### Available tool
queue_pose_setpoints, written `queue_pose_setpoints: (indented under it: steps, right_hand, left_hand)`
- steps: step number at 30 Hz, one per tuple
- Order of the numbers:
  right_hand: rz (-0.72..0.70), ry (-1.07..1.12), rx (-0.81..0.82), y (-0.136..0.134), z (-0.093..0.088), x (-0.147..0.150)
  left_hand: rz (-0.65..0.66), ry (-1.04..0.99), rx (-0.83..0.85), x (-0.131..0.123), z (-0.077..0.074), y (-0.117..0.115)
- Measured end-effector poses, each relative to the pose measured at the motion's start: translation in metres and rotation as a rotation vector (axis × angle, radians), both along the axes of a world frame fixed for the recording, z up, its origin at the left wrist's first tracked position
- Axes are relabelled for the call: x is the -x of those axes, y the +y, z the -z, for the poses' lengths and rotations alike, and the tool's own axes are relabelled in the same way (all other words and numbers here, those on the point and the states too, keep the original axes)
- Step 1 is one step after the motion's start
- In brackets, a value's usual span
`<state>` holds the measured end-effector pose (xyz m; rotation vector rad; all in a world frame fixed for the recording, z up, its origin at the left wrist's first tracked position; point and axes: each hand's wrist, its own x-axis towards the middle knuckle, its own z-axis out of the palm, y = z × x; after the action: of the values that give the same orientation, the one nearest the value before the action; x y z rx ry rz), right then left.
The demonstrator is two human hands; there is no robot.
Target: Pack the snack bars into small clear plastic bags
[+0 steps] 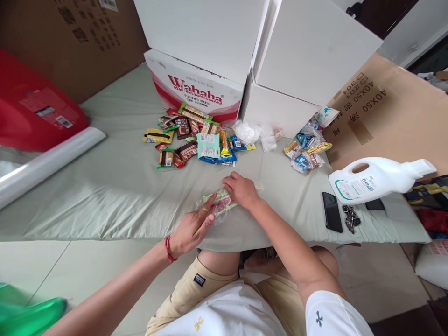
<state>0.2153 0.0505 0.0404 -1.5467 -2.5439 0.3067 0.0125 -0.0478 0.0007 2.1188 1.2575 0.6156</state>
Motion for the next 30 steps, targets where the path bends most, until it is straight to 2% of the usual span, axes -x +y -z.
queue_pose_setpoints:
  steps: [2,5,7,9,12,15,18,20,24,26,28,29,30]
  right_hand:
    - [-0.007,-0.091,0.05,0.007,0.006,0.006]
    - [0.013,-0.121,0.063,0.009,0.012,0.009]
    - [0.03,-0.111,0.058,0.007,0.013,0.009]
    - [0.049,-0.107,0.057,0.005,0.013,0.009]
    - [0.072,-0.117,0.07,0.003,0.012,0.01]
    - [0.076,-0.119,0.078,0.003,0.011,0.01]
    - [0.073,-0.106,0.086,0.003,0.012,0.009]
    - [0.079,-0.104,0.092,0.002,0.012,0.009]
    - [0.088,-0.125,0.093,0.002,0.011,0.01]
    - [0.083,-0.144,0.086,0.001,0.01,0.011]
    - [0.08,-0.168,0.076,0.0,0.01,0.012]
    - [0.078,-0.179,0.07,-0.001,0.01,0.013]
    - [0.079,-0.19,0.063,-0.002,0.01,0.014]
  left_hand:
    - [-0.123,-0.043,-0.1,0.002,0.008,-0.008]
    - [-0.28,-0.004,-0.36,0.007,0.017,-0.021]
    - [-0.271,0.082,-0.494,0.008,0.019,-0.026]
    - [-0.236,0.169,-0.554,0.006,0.017,-0.026]
    - [-0.221,0.233,-0.575,-0.003,0.01,-0.019]
    - [-0.264,0.138,-0.575,-0.007,0.002,-0.008]
    - [-0.455,0.042,-0.462,0.0,-0.001,0.003]
    - [-0.598,0.117,-0.354,0.01,0.001,0.011]
    - [-0.668,0.326,-0.223,0.027,0.01,0.021]
    - [-0.717,0.26,-0.273,0.029,0.009,0.021]
    - [-0.796,0.122,-0.4,0.025,0.004,0.018]
    - [-0.804,0.06,-0.48,0.021,0.0,0.017]
    - [-0.759,0.017,-0.557,0.016,-0.005,0.015]
